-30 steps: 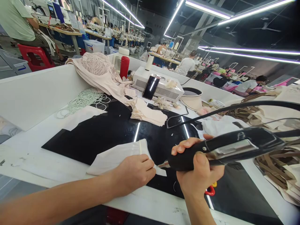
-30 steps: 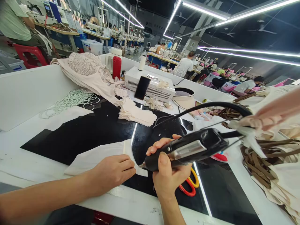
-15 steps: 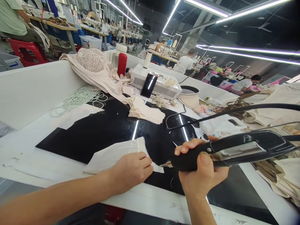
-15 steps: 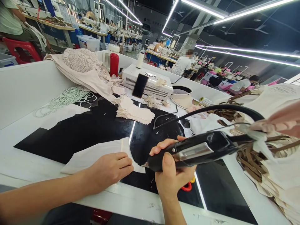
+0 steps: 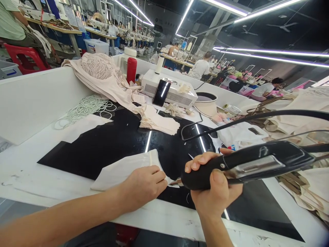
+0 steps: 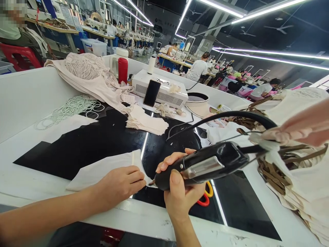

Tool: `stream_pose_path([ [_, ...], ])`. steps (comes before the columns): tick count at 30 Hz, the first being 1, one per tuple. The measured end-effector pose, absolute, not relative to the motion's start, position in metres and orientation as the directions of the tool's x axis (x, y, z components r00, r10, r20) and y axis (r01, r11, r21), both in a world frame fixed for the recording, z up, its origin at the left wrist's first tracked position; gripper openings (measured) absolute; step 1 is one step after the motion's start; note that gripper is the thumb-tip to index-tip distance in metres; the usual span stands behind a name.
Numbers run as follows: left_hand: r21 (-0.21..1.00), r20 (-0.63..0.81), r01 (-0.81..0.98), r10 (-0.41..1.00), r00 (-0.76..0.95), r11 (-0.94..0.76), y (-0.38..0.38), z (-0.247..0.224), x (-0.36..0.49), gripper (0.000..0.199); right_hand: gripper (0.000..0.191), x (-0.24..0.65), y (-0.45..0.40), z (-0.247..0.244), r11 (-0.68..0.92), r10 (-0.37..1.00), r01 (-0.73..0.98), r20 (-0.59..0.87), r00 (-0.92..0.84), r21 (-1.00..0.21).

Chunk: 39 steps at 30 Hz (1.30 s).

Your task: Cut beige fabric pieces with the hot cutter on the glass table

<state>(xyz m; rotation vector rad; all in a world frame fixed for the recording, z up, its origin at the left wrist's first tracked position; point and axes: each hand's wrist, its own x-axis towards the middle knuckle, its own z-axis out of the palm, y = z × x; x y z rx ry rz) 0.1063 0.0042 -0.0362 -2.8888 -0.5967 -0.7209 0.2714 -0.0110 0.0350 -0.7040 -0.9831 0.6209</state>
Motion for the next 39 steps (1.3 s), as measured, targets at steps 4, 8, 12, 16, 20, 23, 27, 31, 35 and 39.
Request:
stream_pose_path([
  [4,0.002,0.487,0.395,0.346,0.802,-0.919,0.004,-0.036,0.106,0.016,0.038,0.278,-0.013,0.038,0.626,0.734,-0.145,0.515,0.442,-0.766],
  [8,-0.021,0.495,0.391,0.33,0.804,-0.92,0.004,-0.036,0.106,0.02,0.04,0.285,-0.015,0.039,0.624,0.716,-0.13,0.497,0.491,-0.77],
  [12,-0.022,0.483,0.393,0.334,0.809,-0.919,0.005,-0.037,0.105,0.021,0.041,0.286,-0.015,0.036,0.63,0.715,-0.126,0.509,0.48,-0.766],
  [16,0.021,0.468,0.392,0.356,0.809,-0.92,0.004,-0.038,0.103,0.022,0.037,0.285,-0.014,0.035,0.639,0.711,-0.112,0.528,0.465,-0.761],
  [20,0.188,0.464,0.366,0.411,0.785,-0.911,0.007,-0.032,0.098,0.013,0.035,0.287,-0.013,0.034,0.652,0.709,-0.11,0.551,0.441,-0.75],
  [23,0.273,0.444,0.371,0.459,0.77,-0.887,0.016,-0.024,0.088,0.011,0.037,0.293,-0.009,0.032,0.64,0.717,-0.101,0.545,0.434,-0.762],
  [27,0.203,0.344,0.433,0.478,0.808,-0.879,0.032,-0.017,0.068,0.019,0.038,0.302,0.002,0.029,0.628,0.718,-0.075,0.54,0.439,-0.774],
  [31,0.126,0.243,0.506,0.521,0.818,-0.853,0.031,-0.015,0.056,0.029,0.039,0.309,0.015,0.028,0.634,0.709,-0.077,0.539,0.455,-0.769],
  [35,0.224,0.164,0.581,0.618,0.769,-0.782,0.017,-0.003,0.058,0.018,0.033,0.305,0.024,0.029,0.656,0.698,-0.113,0.544,0.465,-0.746],
  [39,0.383,-0.005,0.628,0.678,0.735,-0.678,0.021,0.016,0.062,0.016,0.027,0.294,0.027,0.029,0.65,0.726,-0.163,0.543,0.423,-0.742],
])
